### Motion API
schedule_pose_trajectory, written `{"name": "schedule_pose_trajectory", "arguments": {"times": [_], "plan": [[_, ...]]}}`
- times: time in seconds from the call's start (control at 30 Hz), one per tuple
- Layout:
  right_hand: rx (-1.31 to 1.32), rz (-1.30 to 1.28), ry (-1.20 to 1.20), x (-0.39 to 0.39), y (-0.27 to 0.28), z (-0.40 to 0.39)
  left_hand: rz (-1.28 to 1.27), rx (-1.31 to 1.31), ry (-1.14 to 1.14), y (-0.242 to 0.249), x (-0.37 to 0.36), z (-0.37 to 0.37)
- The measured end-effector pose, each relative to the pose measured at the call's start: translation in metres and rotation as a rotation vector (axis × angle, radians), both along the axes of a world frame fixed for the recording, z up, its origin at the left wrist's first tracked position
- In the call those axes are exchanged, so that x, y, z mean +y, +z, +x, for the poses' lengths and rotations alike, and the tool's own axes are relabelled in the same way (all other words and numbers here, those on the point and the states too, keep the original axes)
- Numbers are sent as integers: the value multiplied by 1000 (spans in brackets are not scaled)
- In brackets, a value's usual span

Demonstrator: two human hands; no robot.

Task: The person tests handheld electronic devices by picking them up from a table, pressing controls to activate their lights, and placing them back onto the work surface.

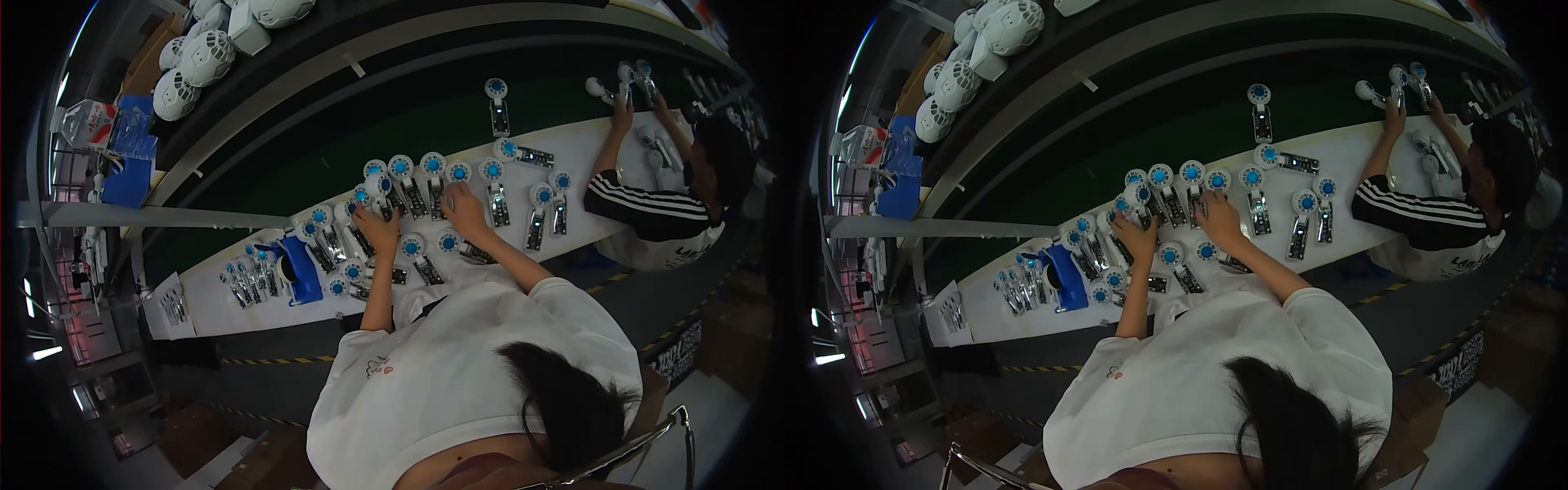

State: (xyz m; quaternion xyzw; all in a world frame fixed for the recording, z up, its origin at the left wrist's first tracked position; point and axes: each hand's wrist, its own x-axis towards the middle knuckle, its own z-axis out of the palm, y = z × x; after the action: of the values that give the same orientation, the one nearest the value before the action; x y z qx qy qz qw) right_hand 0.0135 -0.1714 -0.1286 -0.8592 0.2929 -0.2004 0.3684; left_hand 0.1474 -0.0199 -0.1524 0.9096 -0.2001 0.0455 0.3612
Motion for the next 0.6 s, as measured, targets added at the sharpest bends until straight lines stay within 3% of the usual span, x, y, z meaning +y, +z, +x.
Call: {"name": "schedule_pose_trajectory", "arguments": {"times": [0.07, 0.13, 0.17, 0.27, 0.33, 0.4, 0.47, 0.6], "plan": [[-26, -12, -11, -19, -7, -32, -30, 17, -7, -2, 2, -4], [178, 217, -16, -29, -7, -62, -70, -66, -26, -5, 5, -8], [180, 214, -16, -31, -13, -74, -72, -63, -25, -4, 5, -12], [289, 235, -72, -30, -25, -94, -15, -264, -33, 13, -10, -34], [151, -101, -223, -27, -23, -97, -86, -111, -375, 17, -29, -55], [190, -129, -270, -29, -26, -91, 9, -95, -540, 20, -55, -73], [227, -160, -318, -33, -34, -83, 39, -90, -567, 11, -77, -82], [16, -228, -332, -57, -37, -51, 61, -183, -575, 11, -120, -71]]}}
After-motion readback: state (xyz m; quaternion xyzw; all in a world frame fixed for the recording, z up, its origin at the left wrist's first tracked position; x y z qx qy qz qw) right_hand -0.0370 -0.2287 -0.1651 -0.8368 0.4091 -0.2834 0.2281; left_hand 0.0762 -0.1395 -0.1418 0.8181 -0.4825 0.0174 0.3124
